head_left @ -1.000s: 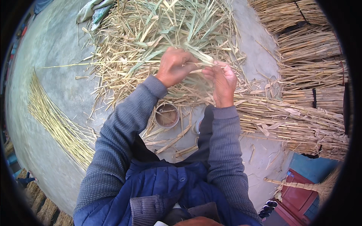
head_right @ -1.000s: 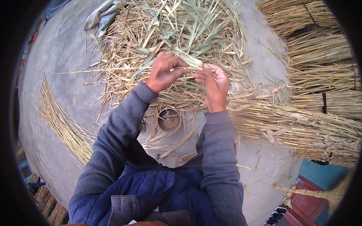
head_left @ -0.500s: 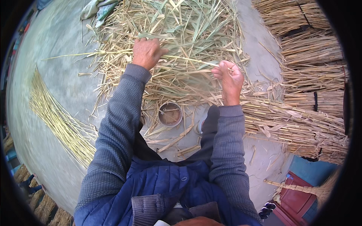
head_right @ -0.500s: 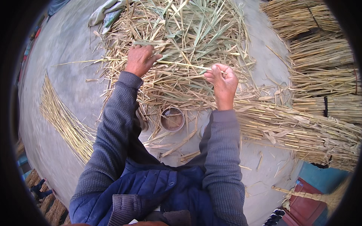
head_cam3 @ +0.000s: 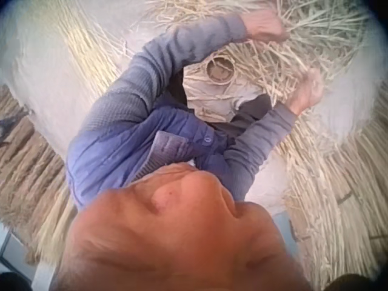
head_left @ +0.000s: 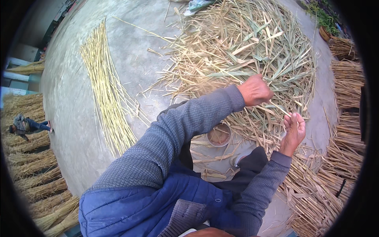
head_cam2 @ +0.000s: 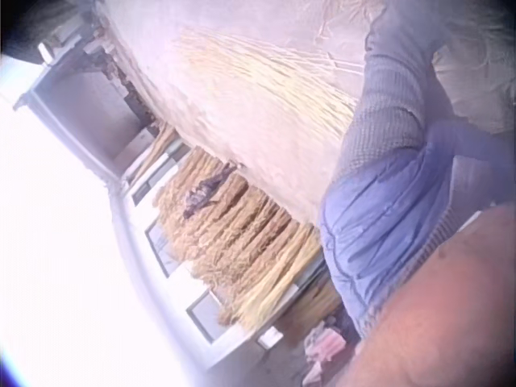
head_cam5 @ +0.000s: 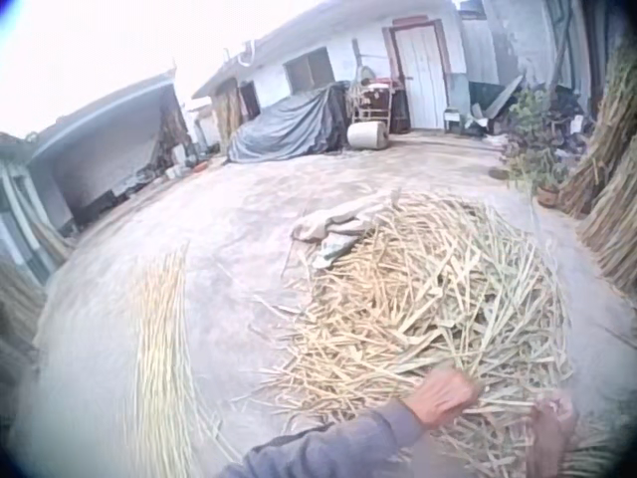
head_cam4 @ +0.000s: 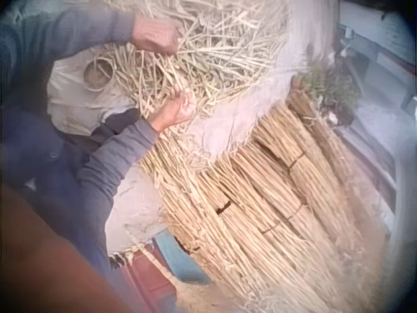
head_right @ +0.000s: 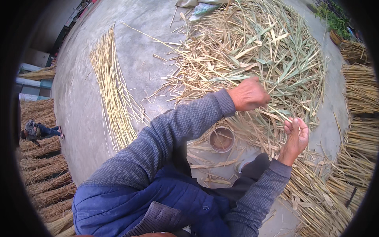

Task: The person sits on the floor and repeatedly picks up dried plant stems, strips off the outer layers by hand, and places the cleaned stems into a pile. The process is continuous and repetitive, with the person handling each stem individually.

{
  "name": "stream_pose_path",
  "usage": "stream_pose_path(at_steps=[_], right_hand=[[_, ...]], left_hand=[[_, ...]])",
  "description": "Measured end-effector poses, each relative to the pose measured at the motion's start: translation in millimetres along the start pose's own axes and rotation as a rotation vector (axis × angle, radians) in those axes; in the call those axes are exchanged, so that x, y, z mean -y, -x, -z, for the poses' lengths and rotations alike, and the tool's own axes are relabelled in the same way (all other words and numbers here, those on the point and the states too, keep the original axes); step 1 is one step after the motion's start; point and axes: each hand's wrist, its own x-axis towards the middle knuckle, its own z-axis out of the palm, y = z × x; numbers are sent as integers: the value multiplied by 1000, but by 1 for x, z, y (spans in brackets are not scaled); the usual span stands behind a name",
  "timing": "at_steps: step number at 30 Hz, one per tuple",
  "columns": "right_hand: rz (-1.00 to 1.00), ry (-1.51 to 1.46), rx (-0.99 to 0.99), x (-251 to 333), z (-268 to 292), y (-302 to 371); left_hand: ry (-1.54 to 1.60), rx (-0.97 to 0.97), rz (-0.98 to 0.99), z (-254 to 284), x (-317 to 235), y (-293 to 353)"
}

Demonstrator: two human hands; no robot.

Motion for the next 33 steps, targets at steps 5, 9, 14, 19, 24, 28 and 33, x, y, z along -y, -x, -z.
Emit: stream_pose_path(at_steps=[5,9,14,19,24,28,33], right_hand=[[-40,-9,43,-4,-11,4],[-109,7,162,-7,-24,6],[-163,-16,235,-8,-33,9],[-170,14,294,-20,-33,12],[-159,119,417,-41,-28,16],[-128,238,468,-56,-21,14],[-129,440,434,-90,-16,9]], left_hand=[[-200,-46,17,2,8,23],[-192,-72,32,18,18,50],[-375,55,115,77,55,137],[-445,207,248,150,76,278],[-609,499,309,195,68,472],[-642,1012,595,195,46,648],[-355,1212,906,197,21,664]])
